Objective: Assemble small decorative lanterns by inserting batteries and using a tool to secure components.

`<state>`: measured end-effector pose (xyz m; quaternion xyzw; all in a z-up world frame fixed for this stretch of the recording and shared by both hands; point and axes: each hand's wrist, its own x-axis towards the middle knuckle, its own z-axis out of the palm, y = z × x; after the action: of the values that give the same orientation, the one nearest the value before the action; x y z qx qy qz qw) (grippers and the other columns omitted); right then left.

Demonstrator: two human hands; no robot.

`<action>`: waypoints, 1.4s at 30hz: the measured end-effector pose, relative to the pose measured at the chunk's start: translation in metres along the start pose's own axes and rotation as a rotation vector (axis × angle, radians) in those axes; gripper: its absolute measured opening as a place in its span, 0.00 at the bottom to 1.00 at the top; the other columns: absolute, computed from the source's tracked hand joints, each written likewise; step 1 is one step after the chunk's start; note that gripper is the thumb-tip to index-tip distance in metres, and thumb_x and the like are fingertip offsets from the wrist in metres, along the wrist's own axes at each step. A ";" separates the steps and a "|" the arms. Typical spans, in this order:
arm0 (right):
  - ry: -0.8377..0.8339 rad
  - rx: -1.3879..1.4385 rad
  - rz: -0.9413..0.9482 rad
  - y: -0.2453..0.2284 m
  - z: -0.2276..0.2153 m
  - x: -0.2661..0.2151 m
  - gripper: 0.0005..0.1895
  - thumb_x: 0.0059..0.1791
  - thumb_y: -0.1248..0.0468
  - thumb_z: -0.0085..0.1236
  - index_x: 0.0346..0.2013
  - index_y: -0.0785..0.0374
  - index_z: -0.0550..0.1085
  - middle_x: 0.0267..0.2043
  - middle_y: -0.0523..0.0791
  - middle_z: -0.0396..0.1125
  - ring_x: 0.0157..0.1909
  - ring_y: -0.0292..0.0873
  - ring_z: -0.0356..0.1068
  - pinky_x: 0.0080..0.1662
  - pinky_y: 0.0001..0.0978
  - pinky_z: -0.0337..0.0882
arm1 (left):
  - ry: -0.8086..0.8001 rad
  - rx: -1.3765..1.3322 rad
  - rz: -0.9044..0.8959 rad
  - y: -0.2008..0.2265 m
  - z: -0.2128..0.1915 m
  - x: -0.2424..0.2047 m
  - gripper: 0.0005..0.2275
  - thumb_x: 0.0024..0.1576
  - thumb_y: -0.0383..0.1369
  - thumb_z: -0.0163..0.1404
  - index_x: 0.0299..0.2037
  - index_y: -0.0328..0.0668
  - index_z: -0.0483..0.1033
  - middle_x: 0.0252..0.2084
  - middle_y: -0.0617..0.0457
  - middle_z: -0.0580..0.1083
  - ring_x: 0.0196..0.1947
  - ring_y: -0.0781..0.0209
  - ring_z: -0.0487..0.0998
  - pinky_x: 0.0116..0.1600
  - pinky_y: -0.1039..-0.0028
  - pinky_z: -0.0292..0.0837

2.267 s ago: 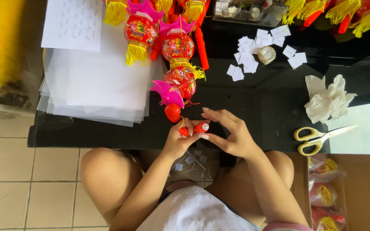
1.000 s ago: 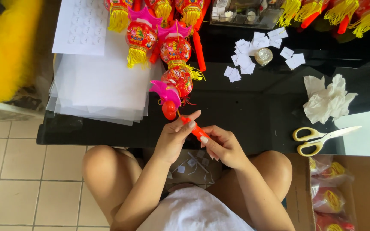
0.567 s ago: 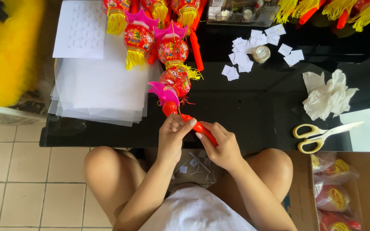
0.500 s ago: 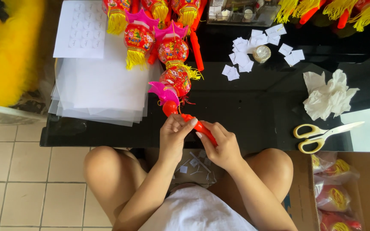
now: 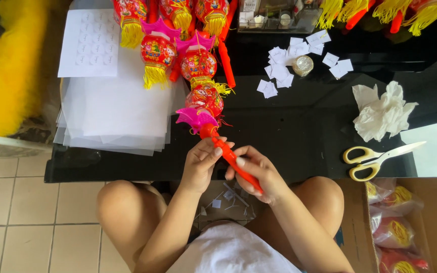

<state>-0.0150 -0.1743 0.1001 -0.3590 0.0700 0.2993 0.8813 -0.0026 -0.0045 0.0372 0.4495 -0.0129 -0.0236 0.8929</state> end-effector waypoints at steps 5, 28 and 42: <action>0.055 -0.818 -0.539 0.008 -0.025 0.005 0.17 0.46 0.72 0.64 0.48 0.76 0.75 0.27 0.55 0.73 0.20 0.40 0.72 0.21 0.25 0.73 | 0.184 0.118 0.012 -0.001 0.004 -0.002 0.13 0.57 0.30 0.61 0.51 0.37 0.81 0.45 0.42 0.82 0.48 0.59 0.81 0.57 0.67 0.74; 0.088 -1.264 -0.977 -0.010 0.004 -0.009 0.11 0.50 0.67 0.60 0.44 0.71 0.79 0.18 0.45 0.71 0.10 0.37 0.59 0.16 0.21 0.61 | 0.090 0.116 0.096 0.012 0.013 -0.008 0.13 0.53 0.25 0.63 0.47 0.29 0.79 0.41 0.40 0.82 0.48 0.54 0.82 0.56 0.63 0.76; 0.104 -1.422 -1.245 0.004 0.004 -0.010 0.15 0.44 0.70 0.68 0.43 0.75 0.78 0.25 0.52 0.73 0.12 0.44 0.69 0.16 0.31 0.70 | 0.092 0.068 0.098 0.021 0.017 -0.013 0.12 0.56 0.27 0.60 0.48 0.30 0.79 0.41 0.43 0.81 0.50 0.55 0.81 0.59 0.63 0.74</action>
<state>-0.0255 -0.1746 0.1040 -0.7978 -0.2939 -0.2685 0.4528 -0.0154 -0.0045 0.0642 0.4791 0.0056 0.0411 0.8768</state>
